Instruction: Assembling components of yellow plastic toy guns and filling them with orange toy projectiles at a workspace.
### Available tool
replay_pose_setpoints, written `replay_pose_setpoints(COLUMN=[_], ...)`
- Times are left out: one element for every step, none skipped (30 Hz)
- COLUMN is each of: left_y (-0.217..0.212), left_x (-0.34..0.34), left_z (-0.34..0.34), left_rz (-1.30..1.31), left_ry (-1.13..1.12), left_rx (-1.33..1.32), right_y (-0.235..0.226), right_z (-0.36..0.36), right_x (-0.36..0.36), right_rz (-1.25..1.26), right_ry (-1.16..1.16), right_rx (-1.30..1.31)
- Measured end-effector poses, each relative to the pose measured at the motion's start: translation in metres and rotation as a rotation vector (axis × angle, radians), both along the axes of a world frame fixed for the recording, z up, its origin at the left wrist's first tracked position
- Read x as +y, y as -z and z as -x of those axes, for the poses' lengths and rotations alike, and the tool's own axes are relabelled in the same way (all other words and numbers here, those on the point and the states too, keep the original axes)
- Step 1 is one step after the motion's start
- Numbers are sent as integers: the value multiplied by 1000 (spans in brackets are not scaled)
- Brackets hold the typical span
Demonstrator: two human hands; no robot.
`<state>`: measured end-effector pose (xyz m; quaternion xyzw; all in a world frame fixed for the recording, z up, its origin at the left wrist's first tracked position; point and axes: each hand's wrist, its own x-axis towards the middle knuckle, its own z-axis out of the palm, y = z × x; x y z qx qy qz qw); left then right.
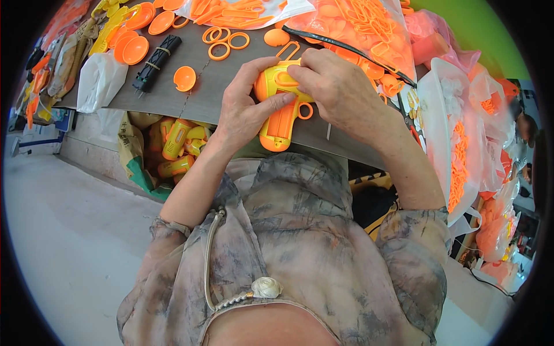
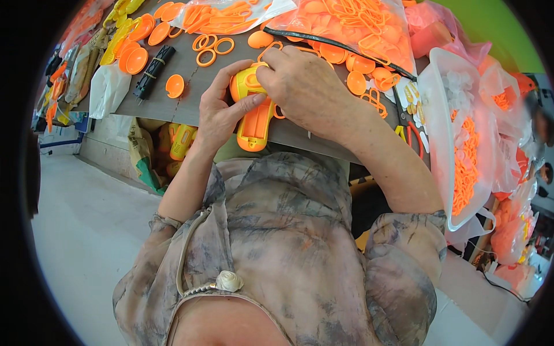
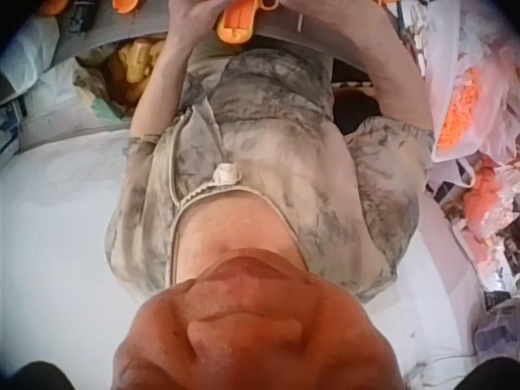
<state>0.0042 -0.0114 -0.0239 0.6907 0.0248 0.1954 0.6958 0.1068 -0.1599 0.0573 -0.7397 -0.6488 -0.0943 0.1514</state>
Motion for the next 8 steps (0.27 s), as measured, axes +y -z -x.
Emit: replay_pose_setpoints(left_y=[0, 0, 0, 0, 0, 0, 0, 0], left_x=[0, -1, -1, -1, -1, -1, -1, 0], left_z=[0, 0, 0, -1, -1, 0, 0, 0], left_rz=[0, -3, -6, -6, -23, -39, -41, -36], left_ry=[0, -7, -14, -15, -18, -23, -24, -17], left_rx=[1, 3, 4, 5, 6, 8, 11, 16], right_y=[0, 0, 0, 0, 0, 0, 1, 2], right_z=[0, 0, -1, -1, -1, -1, -2, -1], right_x=[1, 1, 1, 1, 1, 1, 0, 0], right_rz=[0, 0, -12, -25, -26, -25, -23, -25], right_ry=[-8, -9, -23, -37, -38, -43, -48, -49], right_rx=[-13, -11, -6, 0, 1, -8, -17, -14])
